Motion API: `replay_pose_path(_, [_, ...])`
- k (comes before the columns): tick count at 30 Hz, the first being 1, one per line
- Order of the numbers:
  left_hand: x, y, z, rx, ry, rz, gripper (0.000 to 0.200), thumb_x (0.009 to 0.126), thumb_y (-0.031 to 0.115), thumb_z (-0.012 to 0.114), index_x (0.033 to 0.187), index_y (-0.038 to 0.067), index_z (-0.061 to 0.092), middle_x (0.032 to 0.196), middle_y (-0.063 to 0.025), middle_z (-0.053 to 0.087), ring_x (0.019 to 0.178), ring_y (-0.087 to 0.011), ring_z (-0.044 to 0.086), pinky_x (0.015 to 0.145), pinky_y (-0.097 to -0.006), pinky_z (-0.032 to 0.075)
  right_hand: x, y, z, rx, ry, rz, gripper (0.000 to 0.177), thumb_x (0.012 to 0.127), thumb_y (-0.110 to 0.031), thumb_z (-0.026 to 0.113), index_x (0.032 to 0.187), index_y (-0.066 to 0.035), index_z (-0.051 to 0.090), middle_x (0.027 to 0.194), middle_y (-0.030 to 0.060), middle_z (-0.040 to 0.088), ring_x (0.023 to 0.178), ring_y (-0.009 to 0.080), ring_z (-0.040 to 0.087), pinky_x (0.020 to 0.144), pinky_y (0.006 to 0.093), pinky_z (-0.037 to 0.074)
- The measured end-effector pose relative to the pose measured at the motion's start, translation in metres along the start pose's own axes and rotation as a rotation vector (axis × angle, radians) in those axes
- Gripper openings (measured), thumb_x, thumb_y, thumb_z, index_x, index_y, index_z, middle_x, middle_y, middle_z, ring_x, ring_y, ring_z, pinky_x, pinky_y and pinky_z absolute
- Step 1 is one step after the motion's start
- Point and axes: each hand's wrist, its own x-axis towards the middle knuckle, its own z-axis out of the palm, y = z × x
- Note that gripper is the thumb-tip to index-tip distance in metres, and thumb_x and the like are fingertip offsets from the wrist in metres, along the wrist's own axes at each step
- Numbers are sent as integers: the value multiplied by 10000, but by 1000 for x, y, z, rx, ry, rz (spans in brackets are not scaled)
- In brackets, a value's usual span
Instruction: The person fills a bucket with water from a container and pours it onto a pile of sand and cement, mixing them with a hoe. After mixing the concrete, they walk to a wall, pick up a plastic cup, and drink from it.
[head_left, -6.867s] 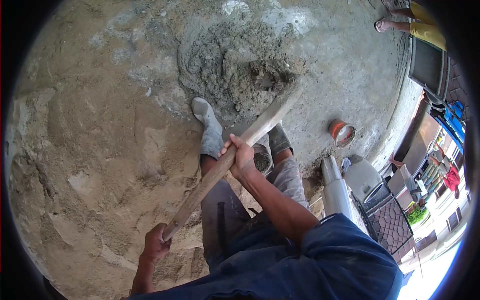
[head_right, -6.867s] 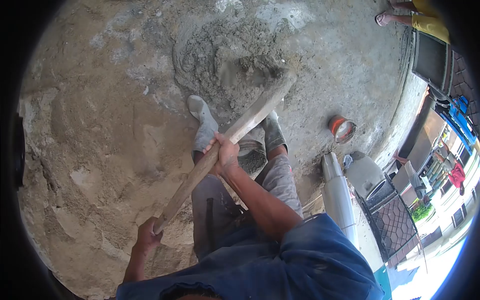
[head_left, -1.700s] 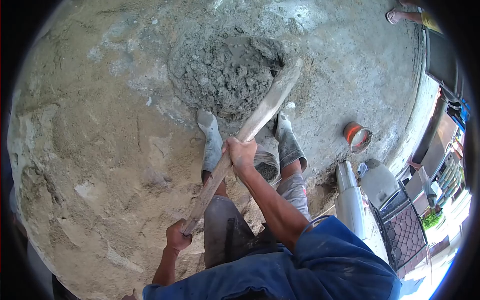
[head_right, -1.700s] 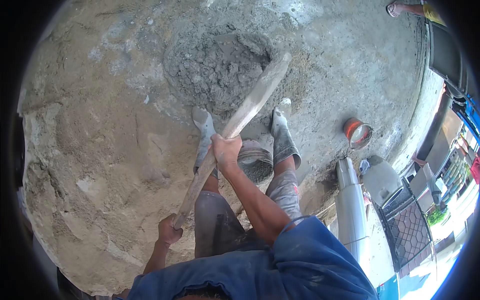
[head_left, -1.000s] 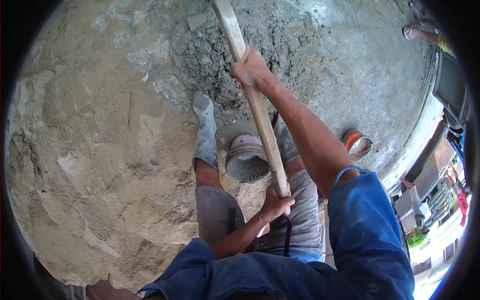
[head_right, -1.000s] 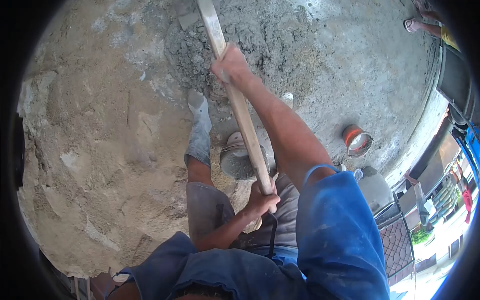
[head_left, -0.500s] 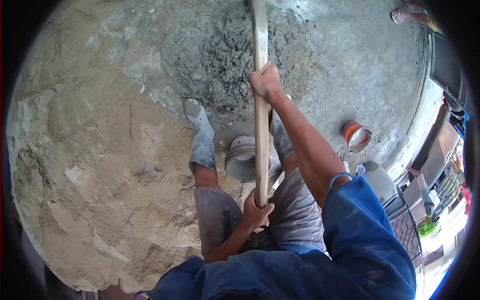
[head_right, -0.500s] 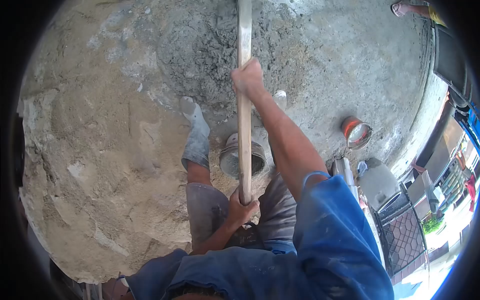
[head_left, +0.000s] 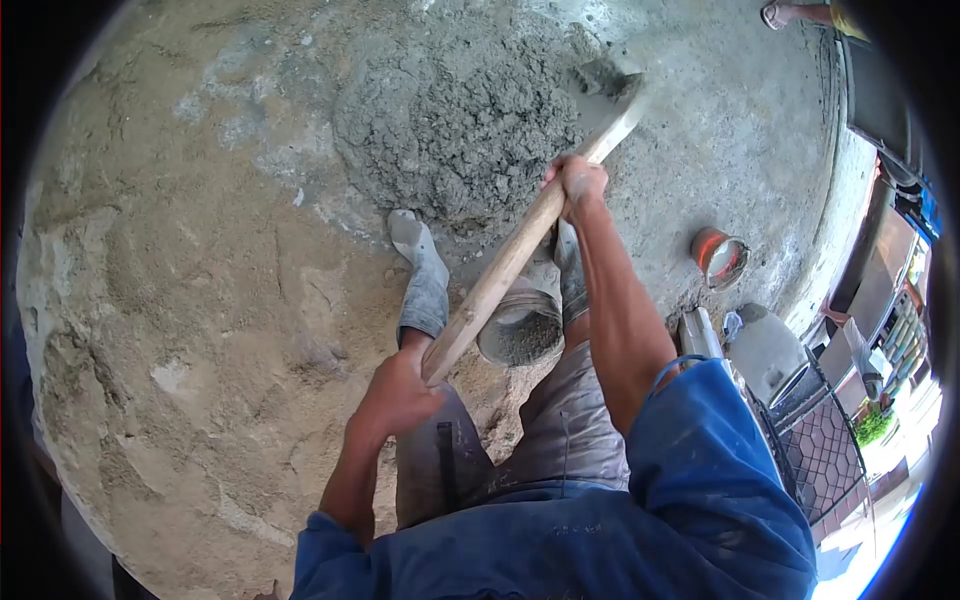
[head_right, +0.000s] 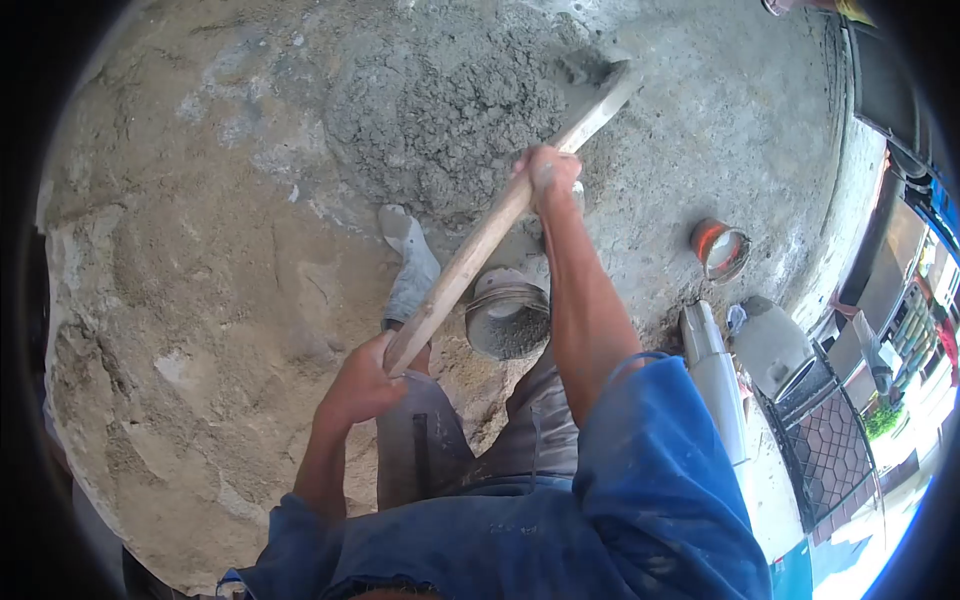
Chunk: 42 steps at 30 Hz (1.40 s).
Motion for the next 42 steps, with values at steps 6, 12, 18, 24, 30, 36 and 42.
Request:
replay_pose_path(6, [-74,-197,-87,336,115,-172,375,636,24,638,1009,57,622,888,-181,651,841,-315,654,711,-357,500,-165,130,65,442,-180,147,46,809,38,567,798,47,523,646,126,572,531,221,583,498,351,512])
replay_pose_path(12, [-186,-203,-28,247,157,-247,322,581,-6,679,887,76,619,851,-141,653,846,-326,650,749,-362,510,-257,135,8,357,-173,259,52,789,60,572,783,44,523,638,131,572,520,222,588,485,349,510])
replay_pose_path(18, [-112,-100,48,-182,63,-319,213,689,3,624,902,22,623,726,-88,626,696,-159,601,650,-302,474,-111,116,49,-146,-220,233,152,757,9,608,623,38,541,530,121,547,396,199,529,378,338,448])
replay_pose_path(24, [-91,-70,107,-324,183,-159,274,706,71,656,959,-18,599,730,-76,624,689,-167,600,637,-341,479,-120,32,27,-265,-260,-115,119,721,12,597,617,33,543,530,86,555,404,157,549,366,295,433])
replay_pose_path(30, [-23,-39,167,-407,190,-221,364,703,70,631,1048,-37,592,868,-151,656,822,-185,632,740,-319,497,-38,23,30,-581,-296,-245,182,723,-49,567,616,96,585,496,152,576,453,219,628,448,343,501])
replay_pose_path(36, [-114,-33,219,-563,149,-69,346,708,57,618,1043,-25,591,788,-86,614,758,-158,600,707,-315,487,-118,35,-16,-417,-314,-172,110,682,-26,599,686,77,558,534,95,561,402,172,562,374,311,439])
replay_pose_path(42, [52,-11,158,-86,641,-102,364,666,123,687,981,-10,563,808,-224,654,780,-375,664,699,-429,517,-3,-48,91,-158,-643,-41,99,779,-57,627,710,3,588,552,73,580,424,156,554,404,292,475])
